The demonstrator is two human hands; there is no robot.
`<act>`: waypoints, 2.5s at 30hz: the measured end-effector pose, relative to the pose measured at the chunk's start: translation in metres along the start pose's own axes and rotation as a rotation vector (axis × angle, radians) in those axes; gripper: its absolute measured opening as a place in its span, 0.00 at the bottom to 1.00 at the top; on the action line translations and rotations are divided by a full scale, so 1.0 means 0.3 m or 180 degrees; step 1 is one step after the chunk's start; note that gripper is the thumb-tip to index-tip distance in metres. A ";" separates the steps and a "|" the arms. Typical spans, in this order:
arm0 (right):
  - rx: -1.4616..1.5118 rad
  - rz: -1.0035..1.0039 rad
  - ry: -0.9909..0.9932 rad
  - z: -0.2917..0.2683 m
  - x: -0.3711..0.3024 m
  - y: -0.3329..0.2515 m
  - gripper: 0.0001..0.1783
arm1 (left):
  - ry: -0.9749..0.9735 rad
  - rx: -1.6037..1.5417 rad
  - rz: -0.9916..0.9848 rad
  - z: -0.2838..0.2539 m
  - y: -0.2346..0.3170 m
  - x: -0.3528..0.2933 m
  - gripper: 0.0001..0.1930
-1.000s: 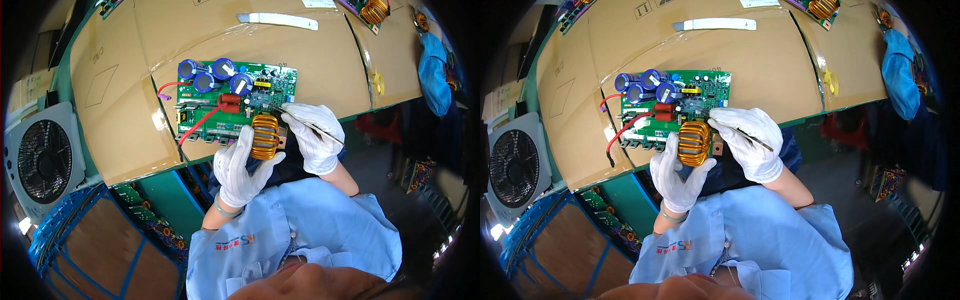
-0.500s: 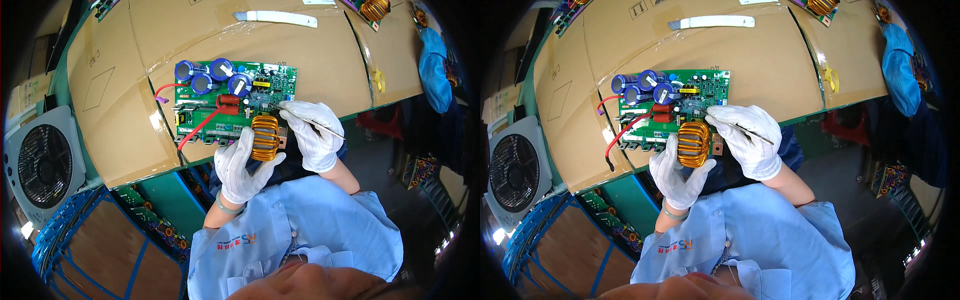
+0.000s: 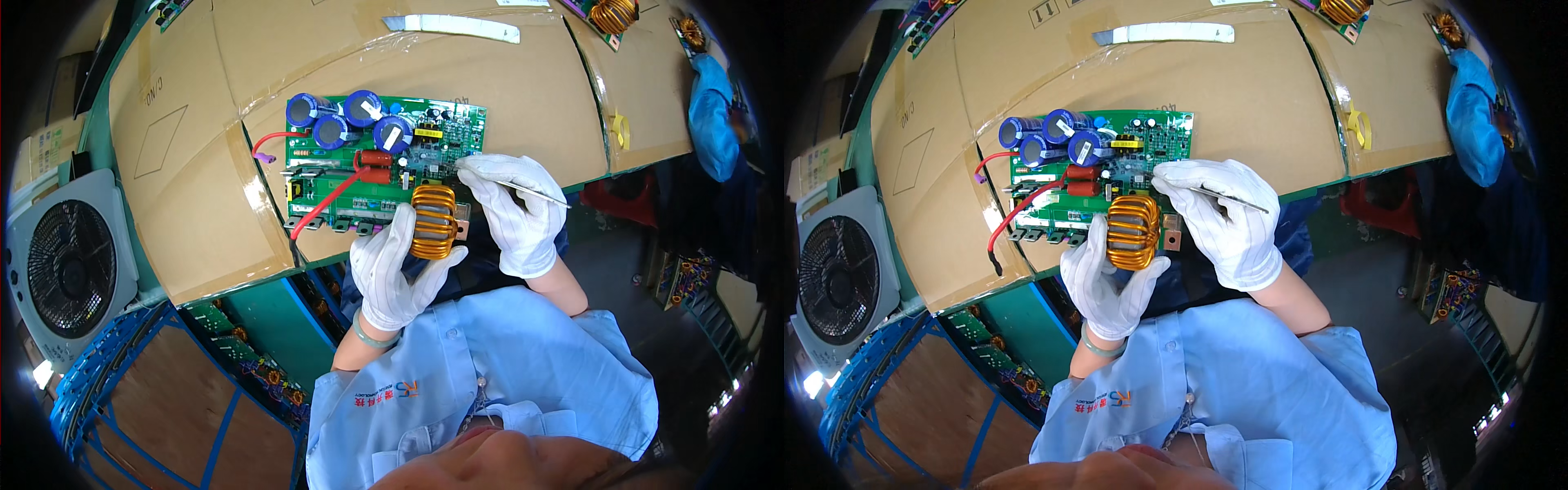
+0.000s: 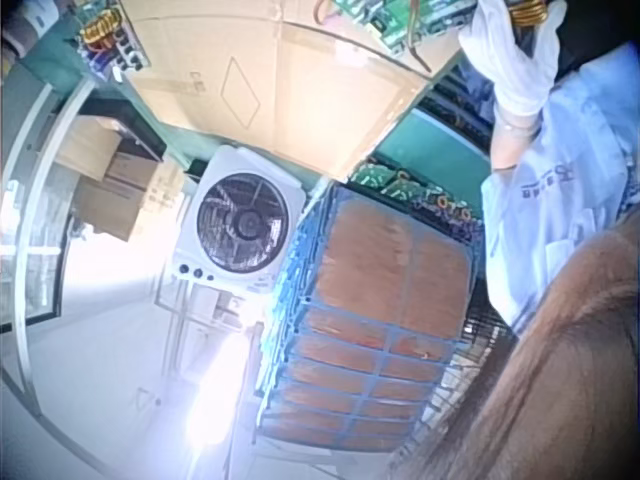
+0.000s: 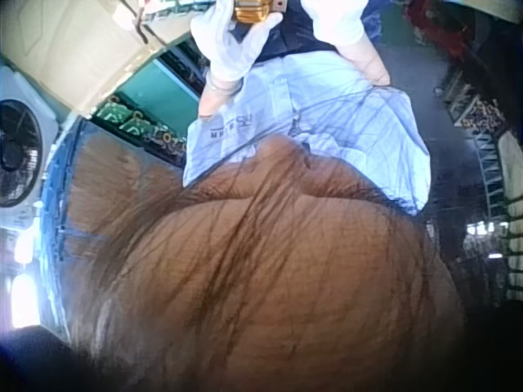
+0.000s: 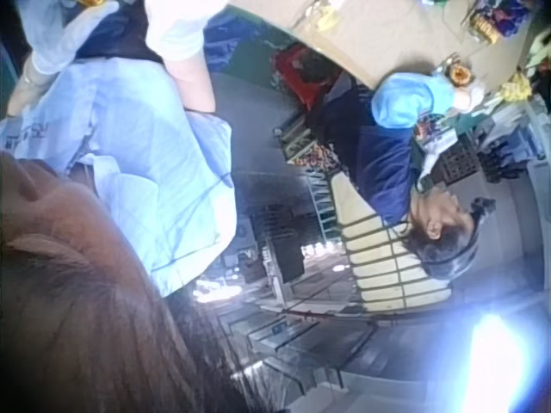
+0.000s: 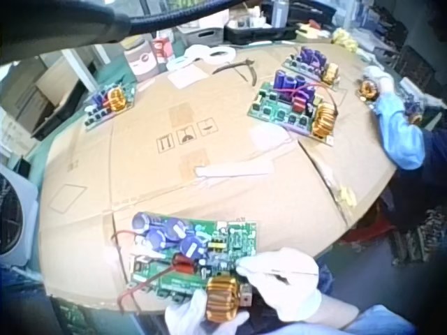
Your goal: The person assembles a green circuit board by hand, attaching a large copper coil and connecting red and black wires. They then use a small metal tool to scrape or clean the soldered joints on the back of the board.
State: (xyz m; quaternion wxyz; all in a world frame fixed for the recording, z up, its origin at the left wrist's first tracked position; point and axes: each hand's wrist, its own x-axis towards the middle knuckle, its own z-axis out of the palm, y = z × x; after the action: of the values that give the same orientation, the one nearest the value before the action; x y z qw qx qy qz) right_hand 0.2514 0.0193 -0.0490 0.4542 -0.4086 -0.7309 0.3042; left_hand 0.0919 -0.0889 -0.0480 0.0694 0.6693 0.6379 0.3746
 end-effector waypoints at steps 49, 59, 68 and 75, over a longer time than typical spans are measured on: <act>0.0183 0.0135 0.0133 0.019 -0.013 0.019 0.07 | 0.0189 -0.0173 0.0093 0.009 -0.008 0.012 0.45; 0.0164 0.0121 0.0075 0.016 -0.016 0.027 0.07 | 0.0195 -0.0243 0.0132 0.008 -0.012 0.018 0.45; 0.0261 0.0021 0.0200 0.026 -0.021 0.033 0.07 | 0.0158 -0.0224 0.0091 0.008 -0.009 0.019 0.45; 0.0200 0.0014 0.0159 0.022 -0.020 0.031 0.07 | 0.0170 -0.0257 0.0122 0.010 -0.011 0.022 0.45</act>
State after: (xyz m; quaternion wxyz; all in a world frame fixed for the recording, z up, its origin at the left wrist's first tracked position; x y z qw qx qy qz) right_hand 0.2499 0.0180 -0.0616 0.4842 -0.4032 -0.7085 0.3177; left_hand 0.0902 -0.0810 -0.0493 0.0721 0.6678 0.6110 0.4190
